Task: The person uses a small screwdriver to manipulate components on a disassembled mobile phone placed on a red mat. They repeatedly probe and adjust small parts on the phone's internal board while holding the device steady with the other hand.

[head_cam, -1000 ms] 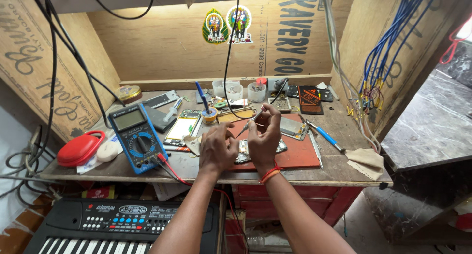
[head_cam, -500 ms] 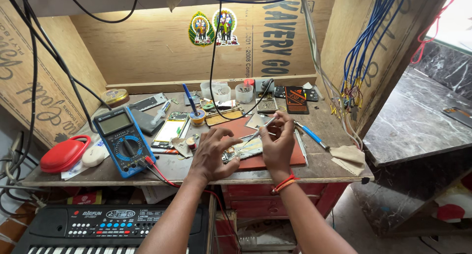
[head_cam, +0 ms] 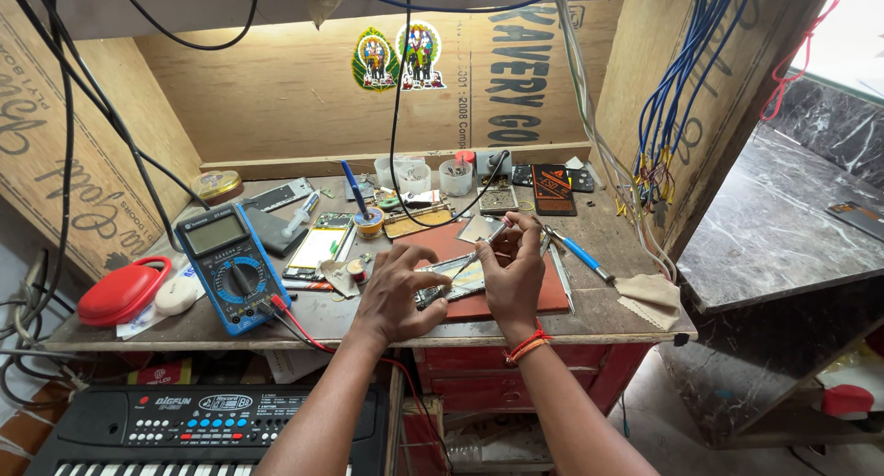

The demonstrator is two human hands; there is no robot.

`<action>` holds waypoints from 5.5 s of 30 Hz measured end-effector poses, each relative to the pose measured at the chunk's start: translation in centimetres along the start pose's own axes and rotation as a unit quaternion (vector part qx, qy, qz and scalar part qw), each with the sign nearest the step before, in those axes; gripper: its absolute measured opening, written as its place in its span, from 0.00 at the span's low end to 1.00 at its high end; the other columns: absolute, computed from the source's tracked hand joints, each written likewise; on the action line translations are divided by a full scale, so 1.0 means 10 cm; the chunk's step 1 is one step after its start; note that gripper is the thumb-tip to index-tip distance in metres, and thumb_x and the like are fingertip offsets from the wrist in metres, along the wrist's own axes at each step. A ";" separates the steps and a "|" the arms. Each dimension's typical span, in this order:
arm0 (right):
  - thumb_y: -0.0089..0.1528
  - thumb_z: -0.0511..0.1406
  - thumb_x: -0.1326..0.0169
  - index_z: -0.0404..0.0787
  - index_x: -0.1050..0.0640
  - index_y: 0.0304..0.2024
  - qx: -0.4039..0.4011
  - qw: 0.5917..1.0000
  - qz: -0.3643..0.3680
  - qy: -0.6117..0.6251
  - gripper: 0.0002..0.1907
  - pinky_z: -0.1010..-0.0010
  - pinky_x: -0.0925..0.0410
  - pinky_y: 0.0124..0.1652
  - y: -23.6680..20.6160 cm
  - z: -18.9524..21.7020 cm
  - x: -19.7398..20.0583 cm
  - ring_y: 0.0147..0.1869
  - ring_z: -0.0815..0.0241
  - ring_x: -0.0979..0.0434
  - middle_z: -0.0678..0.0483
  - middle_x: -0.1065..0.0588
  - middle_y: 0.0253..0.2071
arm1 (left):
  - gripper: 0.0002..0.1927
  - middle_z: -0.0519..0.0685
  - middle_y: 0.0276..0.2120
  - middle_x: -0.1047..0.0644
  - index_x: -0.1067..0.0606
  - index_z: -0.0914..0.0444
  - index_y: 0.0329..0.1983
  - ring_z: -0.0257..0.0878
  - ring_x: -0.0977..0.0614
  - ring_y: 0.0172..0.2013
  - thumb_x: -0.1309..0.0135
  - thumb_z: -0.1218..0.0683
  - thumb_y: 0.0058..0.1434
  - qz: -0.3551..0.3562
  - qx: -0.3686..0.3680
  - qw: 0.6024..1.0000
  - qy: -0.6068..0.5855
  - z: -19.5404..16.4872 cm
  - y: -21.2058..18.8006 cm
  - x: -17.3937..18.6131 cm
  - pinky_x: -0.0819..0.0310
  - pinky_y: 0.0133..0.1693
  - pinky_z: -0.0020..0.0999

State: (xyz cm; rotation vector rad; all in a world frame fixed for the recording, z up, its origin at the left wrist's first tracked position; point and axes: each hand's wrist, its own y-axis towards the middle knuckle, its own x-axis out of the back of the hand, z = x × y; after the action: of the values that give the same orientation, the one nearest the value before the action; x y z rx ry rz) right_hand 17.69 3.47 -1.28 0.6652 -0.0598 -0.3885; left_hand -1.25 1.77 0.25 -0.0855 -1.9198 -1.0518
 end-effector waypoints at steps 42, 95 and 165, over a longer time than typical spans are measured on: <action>0.63 0.27 0.39 0.39 0.35 0.61 0.032 0.995 -0.098 -0.003 0.27 0.74 0.27 0.43 0.01 -0.12 0.04 0.43 0.65 0.22 0.53 0.27 0.43 | 0.20 0.49 0.47 0.22 0.14 0.54 0.39 0.44 0.27 0.53 0.45 0.46 0.44 0.017 0.014 1.000 -0.017 0.00 0.01 -0.01 0.38 0.55 0.40; 0.65 0.26 0.47 0.40 0.32 0.63 0.056 0.997 0.051 -0.026 0.23 0.78 0.30 0.37 0.34 -0.19 0.41 0.38 0.70 0.25 0.55 0.25 0.36 | 0.29 0.48 0.46 0.20 0.21 0.58 0.50 0.40 0.25 0.52 0.41 0.41 0.46 0.052 0.093 0.993 0.045 0.01 0.05 -0.10 0.37 0.56 0.37; 0.62 0.26 0.40 0.45 0.29 0.63 0.113 0.987 0.113 0.016 0.27 0.77 0.30 0.42 0.32 -0.12 0.45 0.42 0.70 0.23 0.59 0.22 0.39 | 0.31 0.48 0.46 0.20 0.22 0.58 0.53 0.40 0.24 0.50 0.41 0.42 0.45 0.059 0.108 0.992 0.040 0.01 0.05 -0.10 0.35 0.54 0.37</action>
State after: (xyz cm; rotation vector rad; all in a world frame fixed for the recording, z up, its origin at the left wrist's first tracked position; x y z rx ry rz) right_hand 23.15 4.76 -0.56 0.8791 -0.1484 -0.1522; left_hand -0.51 2.57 -0.22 -0.0341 -1.9184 -0.7530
